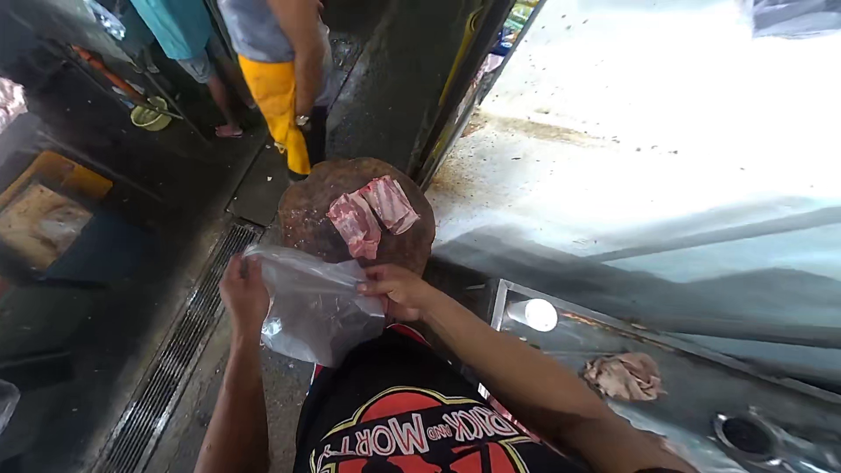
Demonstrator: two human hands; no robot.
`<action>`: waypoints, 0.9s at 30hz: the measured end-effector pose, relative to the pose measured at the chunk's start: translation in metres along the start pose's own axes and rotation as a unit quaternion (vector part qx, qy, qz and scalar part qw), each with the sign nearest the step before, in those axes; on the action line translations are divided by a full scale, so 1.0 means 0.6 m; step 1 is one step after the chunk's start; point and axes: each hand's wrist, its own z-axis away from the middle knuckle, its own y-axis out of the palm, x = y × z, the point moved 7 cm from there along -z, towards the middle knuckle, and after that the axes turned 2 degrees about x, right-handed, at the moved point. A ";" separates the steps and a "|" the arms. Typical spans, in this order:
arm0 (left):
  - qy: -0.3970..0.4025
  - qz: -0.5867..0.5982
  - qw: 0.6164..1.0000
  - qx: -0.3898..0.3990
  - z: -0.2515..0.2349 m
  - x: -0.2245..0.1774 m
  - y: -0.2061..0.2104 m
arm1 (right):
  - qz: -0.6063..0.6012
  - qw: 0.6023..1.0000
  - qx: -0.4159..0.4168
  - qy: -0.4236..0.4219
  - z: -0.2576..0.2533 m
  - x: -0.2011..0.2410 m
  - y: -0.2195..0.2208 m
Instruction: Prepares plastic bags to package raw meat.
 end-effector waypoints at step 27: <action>-0.314 0.535 0.784 -0.037 0.230 -0.008 0.096 | 0.333 0.941 -0.011 -0.062 -0.081 -0.041 -0.018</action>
